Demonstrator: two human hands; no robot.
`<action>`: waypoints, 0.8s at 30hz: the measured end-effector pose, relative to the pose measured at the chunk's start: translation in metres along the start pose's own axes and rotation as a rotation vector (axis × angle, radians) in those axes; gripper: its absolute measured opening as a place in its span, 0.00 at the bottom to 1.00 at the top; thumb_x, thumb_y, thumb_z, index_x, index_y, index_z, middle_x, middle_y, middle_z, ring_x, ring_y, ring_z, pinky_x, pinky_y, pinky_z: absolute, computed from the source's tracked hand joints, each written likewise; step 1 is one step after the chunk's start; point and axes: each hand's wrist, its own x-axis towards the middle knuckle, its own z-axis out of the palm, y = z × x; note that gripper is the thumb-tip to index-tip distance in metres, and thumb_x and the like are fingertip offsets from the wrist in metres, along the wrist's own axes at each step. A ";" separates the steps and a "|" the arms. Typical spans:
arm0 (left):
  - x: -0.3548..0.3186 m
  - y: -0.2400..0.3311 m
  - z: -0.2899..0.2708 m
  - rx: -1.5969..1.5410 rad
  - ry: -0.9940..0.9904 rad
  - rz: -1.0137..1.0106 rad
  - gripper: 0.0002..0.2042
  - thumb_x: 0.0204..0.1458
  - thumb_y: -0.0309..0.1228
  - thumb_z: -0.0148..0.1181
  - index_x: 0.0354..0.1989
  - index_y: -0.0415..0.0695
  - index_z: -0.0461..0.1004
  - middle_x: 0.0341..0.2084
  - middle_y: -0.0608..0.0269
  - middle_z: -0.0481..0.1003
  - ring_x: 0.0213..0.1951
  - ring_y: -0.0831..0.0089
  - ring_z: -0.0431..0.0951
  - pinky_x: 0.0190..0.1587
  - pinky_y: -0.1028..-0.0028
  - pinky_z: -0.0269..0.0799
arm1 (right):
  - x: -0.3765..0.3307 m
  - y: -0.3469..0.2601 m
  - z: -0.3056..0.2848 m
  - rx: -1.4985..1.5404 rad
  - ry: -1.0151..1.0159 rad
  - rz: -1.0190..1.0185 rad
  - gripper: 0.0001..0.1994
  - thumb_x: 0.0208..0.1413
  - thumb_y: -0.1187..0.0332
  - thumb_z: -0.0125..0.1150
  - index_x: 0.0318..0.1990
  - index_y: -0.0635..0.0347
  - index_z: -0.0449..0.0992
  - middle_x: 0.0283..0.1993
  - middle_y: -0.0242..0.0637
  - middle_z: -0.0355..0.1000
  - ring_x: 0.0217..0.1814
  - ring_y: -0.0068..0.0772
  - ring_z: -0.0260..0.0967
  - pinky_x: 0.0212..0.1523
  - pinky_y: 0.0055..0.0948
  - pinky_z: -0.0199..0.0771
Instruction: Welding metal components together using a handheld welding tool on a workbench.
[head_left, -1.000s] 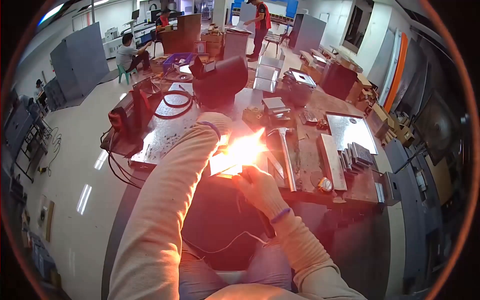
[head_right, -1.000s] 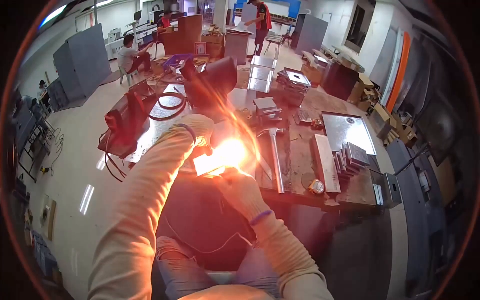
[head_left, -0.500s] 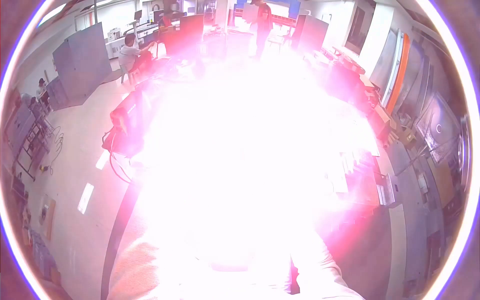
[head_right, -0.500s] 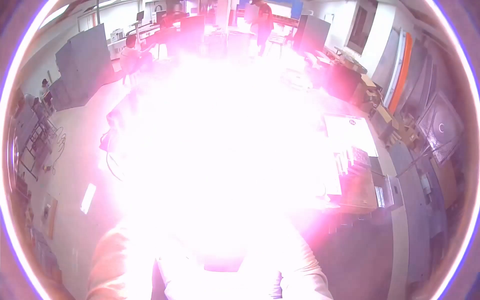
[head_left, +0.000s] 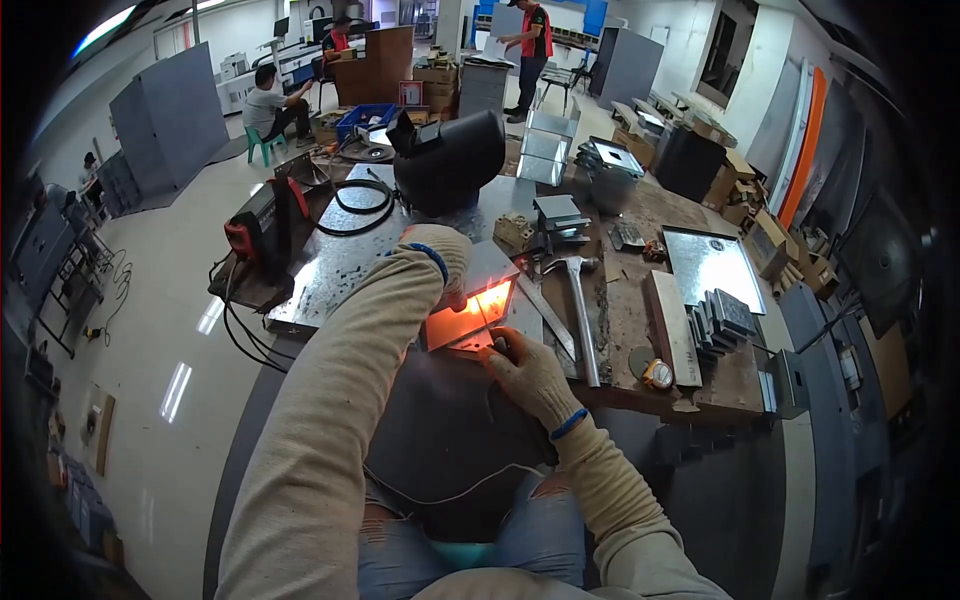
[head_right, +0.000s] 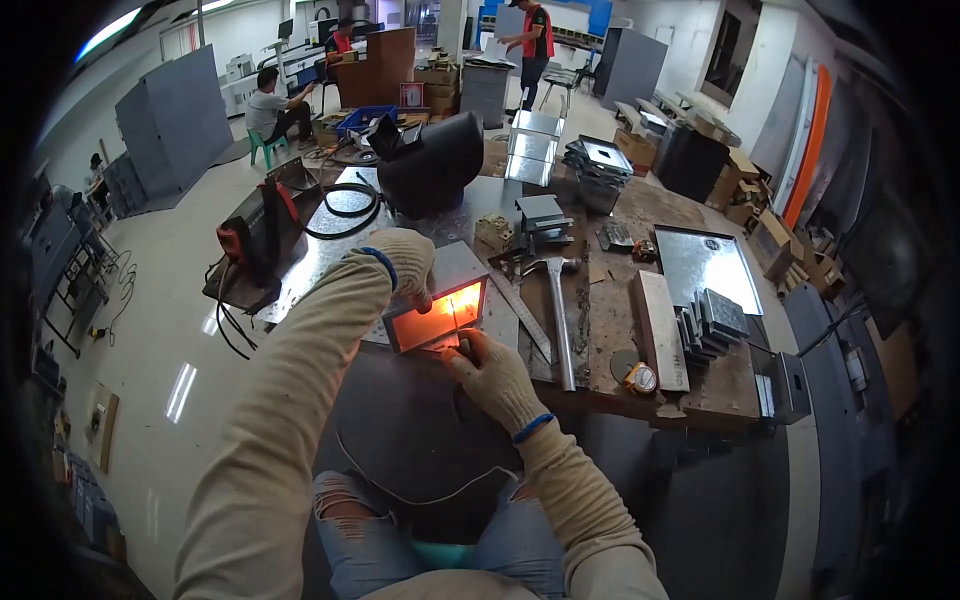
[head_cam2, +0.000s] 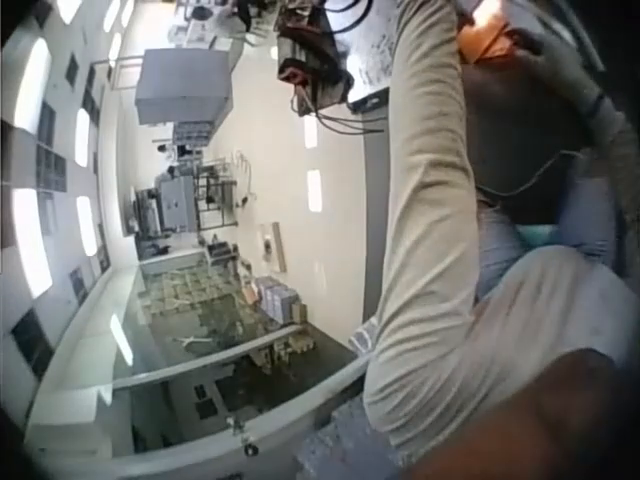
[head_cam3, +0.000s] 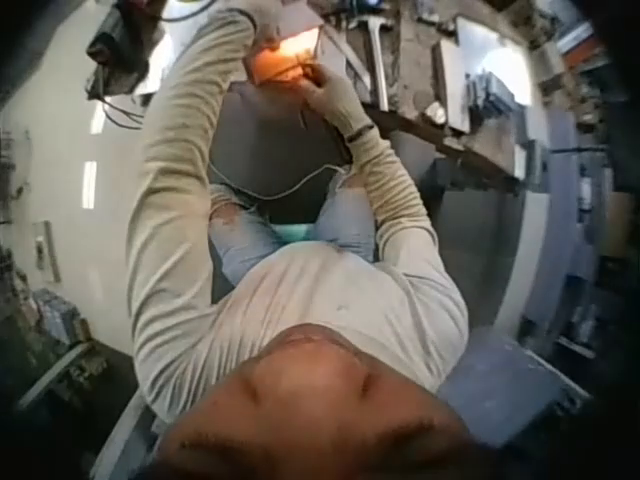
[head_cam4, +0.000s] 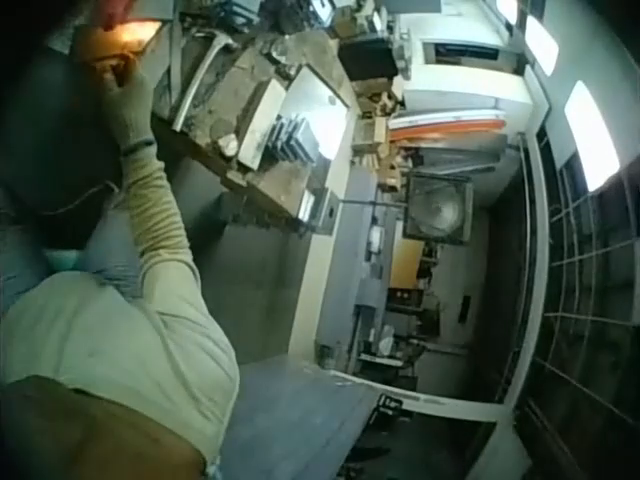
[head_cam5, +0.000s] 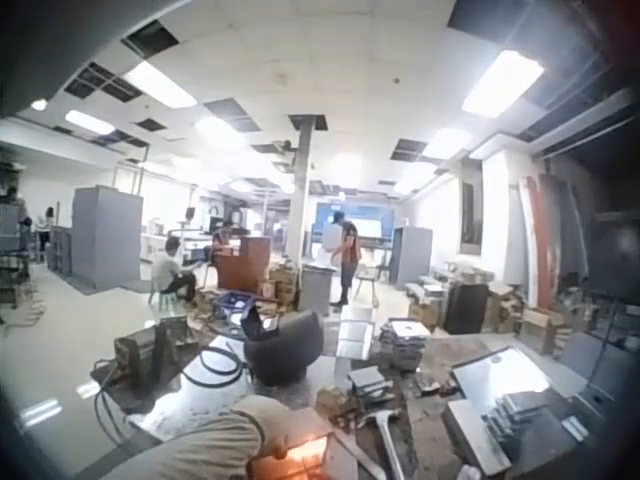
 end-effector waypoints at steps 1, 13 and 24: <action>0.001 -0.001 0.001 0.000 -0.003 0.004 0.19 0.41 0.46 0.80 0.40 0.49 0.91 0.33 0.62 0.87 0.38 0.58 0.86 0.47 0.59 0.81 | 0.001 -0.002 -0.004 -0.003 -0.016 0.040 0.19 0.63 0.61 0.66 0.57 0.63 0.78 0.38 0.36 0.81 0.30 0.32 0.73 0.35 0.32 0.74; -0.004 0.001 -0.008 -0.008 -0.054 0.024 0.18 0.43 0.45 0.79 0.41 0.52 0.91 0.34 0.63 0.87 0.40 0.58 0.86 0.49 0.57 0.80 | 0.018 -0.007 -0.015 0.031 -0.073 0.213 0.20 0.66 0.57 0.64 0.58 0.60 0.78 0.35 0.34 0.79 0.26 0.25 0.70 0.27 0.26 0.69; 0.006 -0.001 -0.004 -0.006 -0.079 -0.002 0.23 0.46 0.48 0.80 0.48 0.50 0.89 0.39 0.60 0.87 0.44 0.56 0.86 0.51 0.54 0.81 | 0.020 -0.006 -0.007 0.161 -0.063 0.260 0.16 0.64 0.55 0.64 0.48 0.59 0.80 0.24 0.31 0.73 0.19 0.26 0.65 0.23 0.28 0.62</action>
